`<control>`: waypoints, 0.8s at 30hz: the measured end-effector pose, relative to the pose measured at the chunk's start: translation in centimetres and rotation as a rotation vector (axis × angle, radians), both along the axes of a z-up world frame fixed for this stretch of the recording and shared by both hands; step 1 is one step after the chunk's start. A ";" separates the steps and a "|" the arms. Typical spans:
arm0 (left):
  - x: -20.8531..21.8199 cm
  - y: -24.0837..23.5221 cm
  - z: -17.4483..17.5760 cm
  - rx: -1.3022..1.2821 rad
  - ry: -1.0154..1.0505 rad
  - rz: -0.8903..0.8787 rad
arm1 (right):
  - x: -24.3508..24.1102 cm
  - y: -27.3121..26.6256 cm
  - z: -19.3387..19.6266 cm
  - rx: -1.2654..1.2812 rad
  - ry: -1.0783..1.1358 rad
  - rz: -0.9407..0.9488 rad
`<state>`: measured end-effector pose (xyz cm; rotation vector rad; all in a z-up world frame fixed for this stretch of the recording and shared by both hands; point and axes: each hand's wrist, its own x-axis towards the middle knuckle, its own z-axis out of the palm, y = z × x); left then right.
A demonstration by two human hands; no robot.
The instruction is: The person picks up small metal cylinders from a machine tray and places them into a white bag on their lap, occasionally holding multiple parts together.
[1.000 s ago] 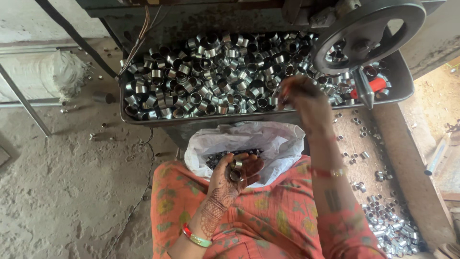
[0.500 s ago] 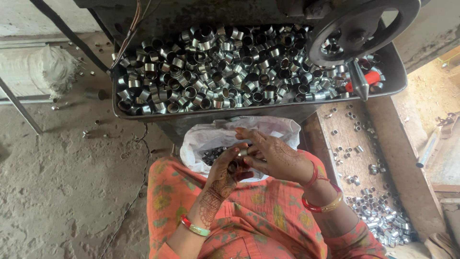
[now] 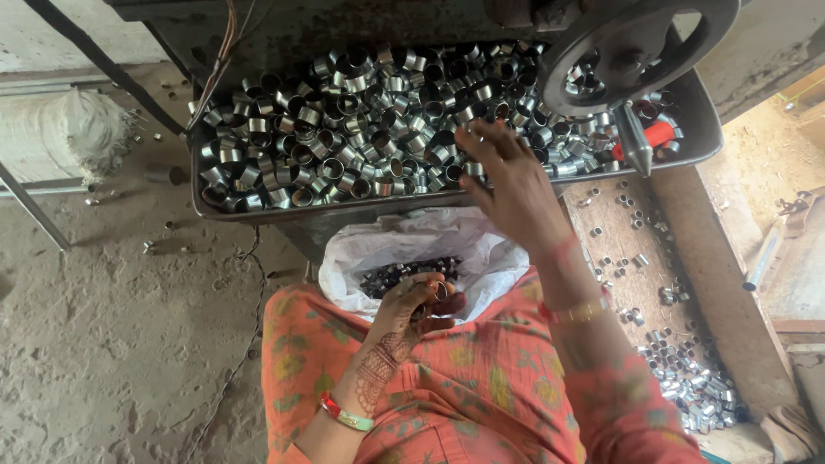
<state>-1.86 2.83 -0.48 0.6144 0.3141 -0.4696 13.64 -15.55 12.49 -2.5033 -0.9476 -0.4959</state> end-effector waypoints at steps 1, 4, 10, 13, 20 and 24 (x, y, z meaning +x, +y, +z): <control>0.0 -0.2 -0.1 0.015 0.032 -0.012 | 2.0 0.5 -0.6 -0.074 0.031 -0.042; -0.2 -0.6 -0.4 0.045 0.093 -0.032 | 5.0 1.8 -3.2 -0.213 0.096 -0.139; -0.8 -0.2 -0.5 -0.006 0.043 -0.024 | 6.5 1.5 -7.3 -0.135 0.128 -0.332; -0.8 0.1 -0.1 0.016 0.013 -0.035 | 8.8 -0.5 -9.4 0.089 0.035 -0.403; -0.5 0.3 -0.2 0.006 0.048 -0.031 | 13.0 -4.5 -8.5 1.321 0.571 -0.407; -0.5 0.6 -0.1 -0.172 0.015 0.035 | 11.0 -5.6 -5.2 1.871 0.836 -0.361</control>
